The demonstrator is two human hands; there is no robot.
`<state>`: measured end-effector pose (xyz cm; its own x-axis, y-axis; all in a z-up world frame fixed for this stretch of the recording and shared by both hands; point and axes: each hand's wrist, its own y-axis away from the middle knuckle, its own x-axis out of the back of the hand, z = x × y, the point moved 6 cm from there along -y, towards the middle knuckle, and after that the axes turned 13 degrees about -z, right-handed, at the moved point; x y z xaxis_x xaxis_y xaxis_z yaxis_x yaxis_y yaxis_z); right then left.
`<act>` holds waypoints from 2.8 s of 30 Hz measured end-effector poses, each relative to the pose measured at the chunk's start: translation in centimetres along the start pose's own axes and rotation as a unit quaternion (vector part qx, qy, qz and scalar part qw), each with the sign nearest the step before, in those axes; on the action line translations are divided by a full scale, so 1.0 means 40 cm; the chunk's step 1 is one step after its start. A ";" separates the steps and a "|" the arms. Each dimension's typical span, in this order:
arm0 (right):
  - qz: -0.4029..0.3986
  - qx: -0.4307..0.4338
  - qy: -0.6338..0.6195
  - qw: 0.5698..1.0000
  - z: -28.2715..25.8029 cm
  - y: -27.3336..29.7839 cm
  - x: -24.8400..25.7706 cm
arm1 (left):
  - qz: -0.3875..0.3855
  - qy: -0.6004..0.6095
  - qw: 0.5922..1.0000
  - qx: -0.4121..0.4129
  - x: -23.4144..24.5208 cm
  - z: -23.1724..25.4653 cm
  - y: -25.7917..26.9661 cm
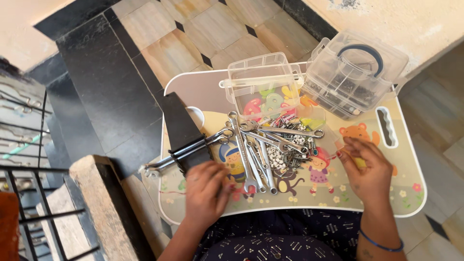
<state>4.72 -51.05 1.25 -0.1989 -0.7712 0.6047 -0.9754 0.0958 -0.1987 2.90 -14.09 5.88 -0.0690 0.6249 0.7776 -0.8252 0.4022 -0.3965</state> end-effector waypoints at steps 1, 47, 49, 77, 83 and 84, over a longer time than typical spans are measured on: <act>-0.001 0.001 -0.019 1.000 0.018 0.005 -0.002 | -0.006 0.008 1.000 -0.020 -0.012 0.021 -0.016; -0.048 0.037 0.029 0.998 0.034 0.032 -0.024 | -0.251 -0.034 0.894 0.369 -0.215 -0.122 -0.163; -0.049 0.036 0.031 0.998 0.035 0.033 -0.024 | -0.241 -0.024 0.897 0.369 -0.217 -0.124 -0.161; -0.081 0.051 0.117 0.988 -0.016 -0.016 -0.038 | -0.042 0.696 0.645 0.314 -0.230 -0.149 -0.026; -0.101 0.135 0.275 0.946 -0.078 -0.081 -0.103 | -0.009 0.739 0.588 0.328 -0.277 -0.118 -0.029; -0.110 0.138 0.297 0.938 -0.080 -0.092 -0.115 | -0.005 0.742 0.580 0.337 -0.282 -0.116 -0.027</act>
